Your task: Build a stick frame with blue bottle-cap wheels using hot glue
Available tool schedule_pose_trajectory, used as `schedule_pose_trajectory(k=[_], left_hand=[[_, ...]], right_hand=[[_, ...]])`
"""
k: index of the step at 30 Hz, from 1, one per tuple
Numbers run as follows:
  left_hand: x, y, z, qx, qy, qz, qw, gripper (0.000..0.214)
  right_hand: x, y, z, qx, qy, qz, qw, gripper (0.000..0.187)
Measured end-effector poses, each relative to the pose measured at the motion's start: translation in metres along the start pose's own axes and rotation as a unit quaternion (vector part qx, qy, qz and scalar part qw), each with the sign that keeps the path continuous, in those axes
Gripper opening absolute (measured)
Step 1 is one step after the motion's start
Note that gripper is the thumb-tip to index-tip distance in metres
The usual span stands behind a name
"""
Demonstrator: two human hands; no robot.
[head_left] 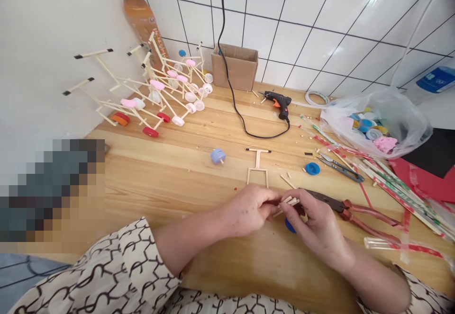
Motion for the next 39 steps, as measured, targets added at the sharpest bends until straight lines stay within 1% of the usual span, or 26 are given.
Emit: schedule_pose_trajectory(k=[2,4,6,9,11,15,21,24,26,29,32,35,37,39], left_hand=[[0.001,-0.001,-0.003,0.017,0.009,-0.01,1.0,0.027],[0.0,-0.001,-0.002,0.008,0.016,-0.017,1.0,0.025],[-0.002,-0.001,0.001,-0.011,0.029,-0.03,0.999,0.023],[-0.009,0.0,0.002,-0.027,0.046,-0.058,0.997,0.029],[-0.012,0.0,-0.001,-0.019,0.031,-0.06,0.998,0.032],[-0.012,0.0,-0.004,-0.015,-0.007,-0.044,0.999,0.029],[-0.013,0.003,0.004,-0.038,-0.045,-0.026,0.998,0.028],[-0.014,0.006,0.006,-0.054,-0.069,-0.005,0.996,0.028],[-0.013,0.008,0.009,-0.078,-0.099,0.015,0.992,0.026],[-0.009,0.014,0.021,-0.13,-0.164,0.058,0.976,0.021],[-0.007,0.019,0.034,-0.169,-0.255,0.09,0.948,0.021],[-0.012,0.021,0.04,-0.18,-0.351,0.086,0.915,0.023],[-0.017,0.021,0.041,-0.183,-0.401,0.072,0.895,0.022],[-0.022,0.021,0.04,-0.189,-0.441,0.051,0.876,0.019]], right_hand=[[0.003,0.0,0.004,-0.016,-0.013,-0.002,1.0,0.005],[0.005,0.001,0.002,-0.009,-0.006,0.005,1.0,0.005],[0.004,0.002,-0.006,0.032,0.018,0.005,0.999,0.006],[-0.002,0.006,-0.022,0.106,0.036,-0.007,0.994,0.01],[-0.006,0.008,-0.026,0.127,0.026,-0.015,0.991,0.012],[-0.008,0.01,-0.027,0.131,0.016,-0.022,0.991,0.013],[-0.01,0.012,-0.026,0.128,0.022,-0.029,0.991,0.013],[-0.006,0.013,-0.028,0.127,0.023,-0.014,0.991,0.013],[0.0,0.012,-0.026,0.108,0.012,0.004,0.994,0.013],[0.011,0.01,-0.016,0.054,-0.027,0.035,0.998,0.012],[0.014,0.009,-0.005,0.006,-0.076,0.055,0.996,0.011],[0.01,0.011,0.004,-0.021,-0.106,0.065,0.992,0.009],[0.008,0.012,0.005,-0.021,-0.116,0.07,0.991,0.008],[0.006,0.011,0.006,-0.02,-0.121,0.059,0.991,0.006]])
Point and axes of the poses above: each hand's wrist, its own y-axis away from the middle knuckle, its own x-axis out of the back of the hand, z = x × y, the point moved 10 cm from there along -y, towards the middle knuckle, and after that the axes turned 5 degrees about y, right-handed, at the moved point
